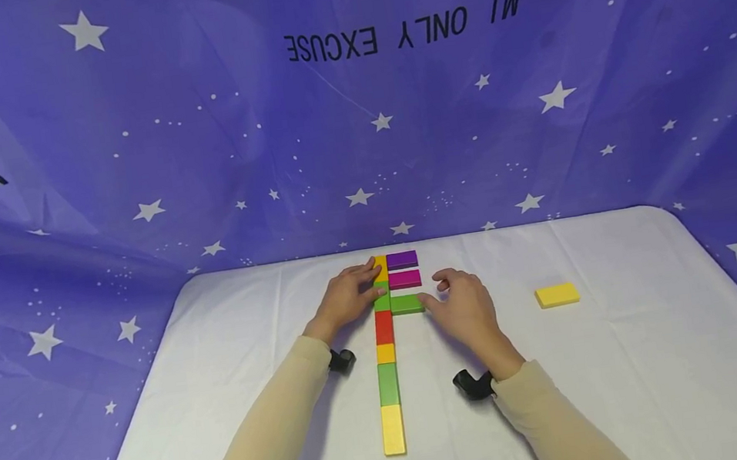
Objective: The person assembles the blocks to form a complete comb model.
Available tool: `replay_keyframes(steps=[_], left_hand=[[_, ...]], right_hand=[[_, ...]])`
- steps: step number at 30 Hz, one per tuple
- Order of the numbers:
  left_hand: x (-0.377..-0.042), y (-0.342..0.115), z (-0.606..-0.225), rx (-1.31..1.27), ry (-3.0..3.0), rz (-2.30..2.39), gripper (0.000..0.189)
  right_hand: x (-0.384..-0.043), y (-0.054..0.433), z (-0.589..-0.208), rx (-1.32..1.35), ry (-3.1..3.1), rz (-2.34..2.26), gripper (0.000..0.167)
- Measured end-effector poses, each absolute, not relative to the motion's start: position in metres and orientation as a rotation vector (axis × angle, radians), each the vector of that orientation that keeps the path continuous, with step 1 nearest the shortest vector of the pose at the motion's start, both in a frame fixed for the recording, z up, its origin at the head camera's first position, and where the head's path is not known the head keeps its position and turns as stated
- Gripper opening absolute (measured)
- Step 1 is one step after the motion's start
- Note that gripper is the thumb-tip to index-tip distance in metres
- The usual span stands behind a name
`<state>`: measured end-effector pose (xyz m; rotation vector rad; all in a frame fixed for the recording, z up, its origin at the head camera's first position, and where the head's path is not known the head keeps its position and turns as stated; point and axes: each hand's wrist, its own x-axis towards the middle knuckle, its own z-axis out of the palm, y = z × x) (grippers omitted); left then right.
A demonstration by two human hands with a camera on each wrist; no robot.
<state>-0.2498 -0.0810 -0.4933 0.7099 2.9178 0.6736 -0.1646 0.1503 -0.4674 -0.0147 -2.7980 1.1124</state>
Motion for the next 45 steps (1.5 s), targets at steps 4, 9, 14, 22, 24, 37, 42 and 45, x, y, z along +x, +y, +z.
replay_keyframes(steps=[4, 9, 14, 22, 24, 37, 42, 45], left_hand=[[-0.250, -0.081, -0.493, 0.712, 2.915, 0.673, 0.055], [-0.250, -0.082, -0.494, 0.715, 2.920, 0.657, 0.055], [-0.250, -0.082, -0.495, 0.707, 2.912, 0.665, 0.055], [-0.251, -0.082, -0.495, 0.688, 2.904, 0.643, 0.057], [-0.251, -0.082, -0.496, 0.694, 2.908, 0.641, 0.057], [-0.251, -0.083, -0.496, 0.721, 2.918, 0.659, 0.056], [-0.250, -0.083, -0.495, 0.706, 2.911, 0.668, 0.056], [-0.250, -0.083, -0.495, 0.701, 2.909, 0.669, 0.055]], right_hand=[[-0.161, 0.166, -0.465, -0.012, -2.776, 1.149, 0.046], [-0.156, 0.187, -0.463, -0.003, -2.760, 1.149, 0.046], [-0.149, 0.207, -0.460, 0.000, -2.743, 1.121, 0.046], [-0.136, 0.240, -0.466, 0.017, -2.684, 1.080, 0.046], [-0.134, 0.247, -0.467, 0.008, -2.685, 1.070, 0.047], [-0.126, 0.287, -0.475, -0.131, -2.697, 1.055, 0.055], [-0.121, 0.296, -0.480, -0.216, -2.706, 1.082, 0.059], [-0.119, 0.301, -0.484, -0.261, -2.718, 1.086, 0.062]])
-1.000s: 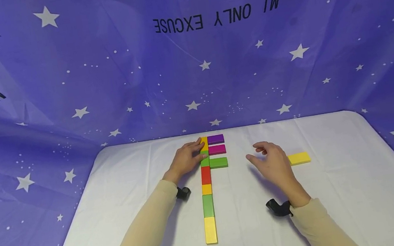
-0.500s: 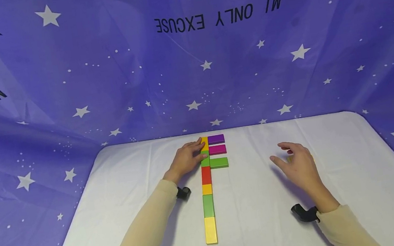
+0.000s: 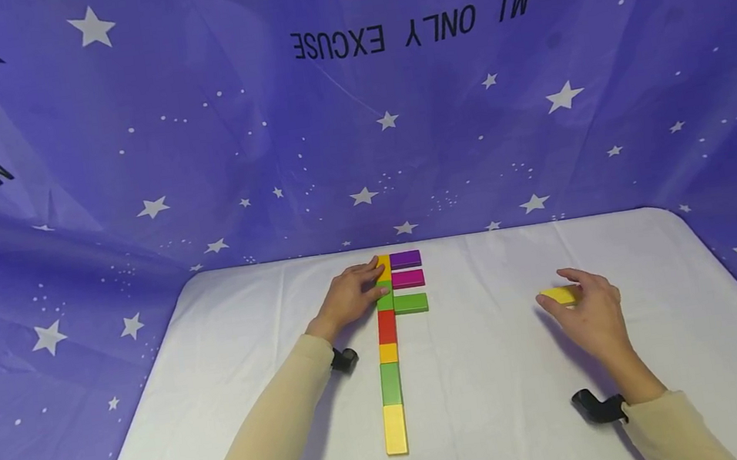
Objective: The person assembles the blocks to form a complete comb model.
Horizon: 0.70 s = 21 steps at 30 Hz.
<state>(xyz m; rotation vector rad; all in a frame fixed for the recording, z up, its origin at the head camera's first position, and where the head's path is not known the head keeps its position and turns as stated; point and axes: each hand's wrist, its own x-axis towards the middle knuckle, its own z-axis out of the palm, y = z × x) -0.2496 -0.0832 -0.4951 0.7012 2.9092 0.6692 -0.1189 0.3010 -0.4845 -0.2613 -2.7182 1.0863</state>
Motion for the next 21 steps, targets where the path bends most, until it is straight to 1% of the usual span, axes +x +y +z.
replay_keyframes(steps=[10, 21], left_hand=[[-0.249, -0.083, -0.494, 0.706, 2.907, 0.691, 0.054], [-0.249, -0.083, -0.495, 0.705, 2.904, 0.699, 0.054]], right_hand=[[-0.118, 0.314, -0.492, -0.423, -2.823, 1.007, 0.074], [-0.124, 0.317, -0.497, -0.403, -2.929, 0.955, 0.079]])
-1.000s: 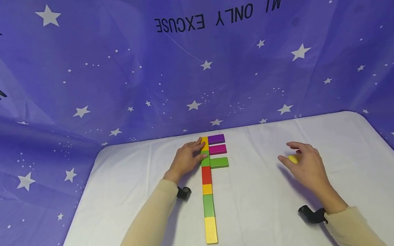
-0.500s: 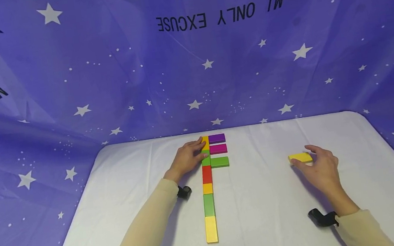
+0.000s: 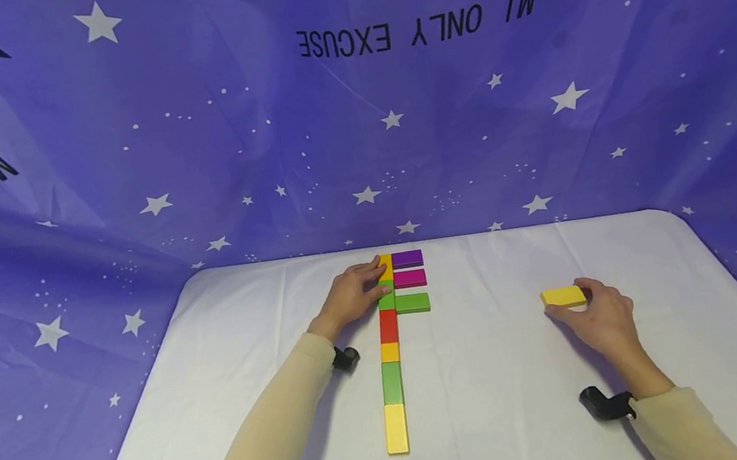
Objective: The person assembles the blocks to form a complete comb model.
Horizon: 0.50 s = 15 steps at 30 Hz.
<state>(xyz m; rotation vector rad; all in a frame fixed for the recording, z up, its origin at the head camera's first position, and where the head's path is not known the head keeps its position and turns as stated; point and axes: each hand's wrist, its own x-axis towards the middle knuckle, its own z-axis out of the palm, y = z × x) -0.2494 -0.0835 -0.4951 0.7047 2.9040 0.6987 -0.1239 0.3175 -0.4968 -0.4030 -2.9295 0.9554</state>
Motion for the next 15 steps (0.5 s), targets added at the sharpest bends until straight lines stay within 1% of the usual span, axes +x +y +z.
replay_keyframes(steps=[9, 15], left_hand=[[-0.2487, -0.0834, -0.4954, 0.716, 2.912, 0.682, 0.055], [-0.2499, -0.0834, -0.4972, 0.715, 2.911, 0.682, 0.054]], right_hand=[[-0.1283, 0.3154, -0.4968, -0.412, -2.952, 0.892, 0.075], [-0.1282, 0.3139, -0.4919, -0.502, -2.997, 0.890, 0.080]])
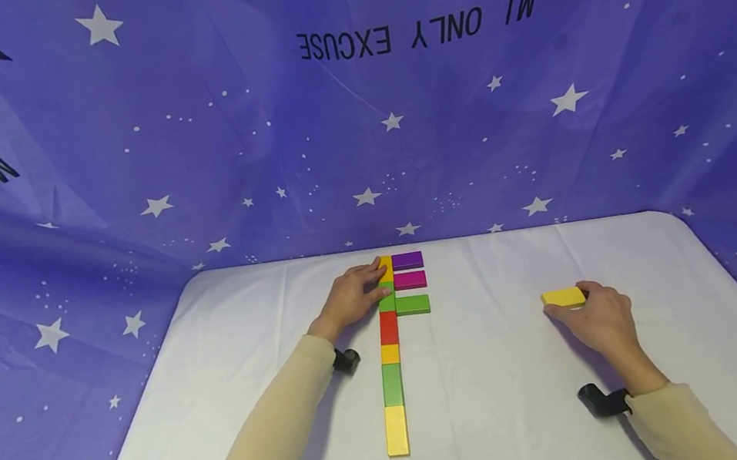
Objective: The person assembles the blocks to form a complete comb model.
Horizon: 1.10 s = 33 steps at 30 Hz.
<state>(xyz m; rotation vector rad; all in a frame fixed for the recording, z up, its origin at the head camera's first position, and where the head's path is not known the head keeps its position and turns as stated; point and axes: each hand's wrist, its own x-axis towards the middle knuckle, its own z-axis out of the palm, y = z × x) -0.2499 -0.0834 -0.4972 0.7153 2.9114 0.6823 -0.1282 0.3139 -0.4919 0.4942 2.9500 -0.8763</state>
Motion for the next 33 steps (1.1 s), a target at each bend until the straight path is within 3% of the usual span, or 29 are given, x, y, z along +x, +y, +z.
replay_keyframes(steps=[13, 33], left_hand=[[-0.251, -0.084, -0.497, 0.722, 2.919, 0.682, 0.055], [-0.249, -0.083, -0.496, 0.712, 2.917, 0.673, 0.054]], right_hand=[[-0.125, 0.312, -0.487, 0.470, 3.011, -0.868, 0.084], [-0.116, 0.279, -0.472, 0.263, 3.120, -0.967, 0.073]])
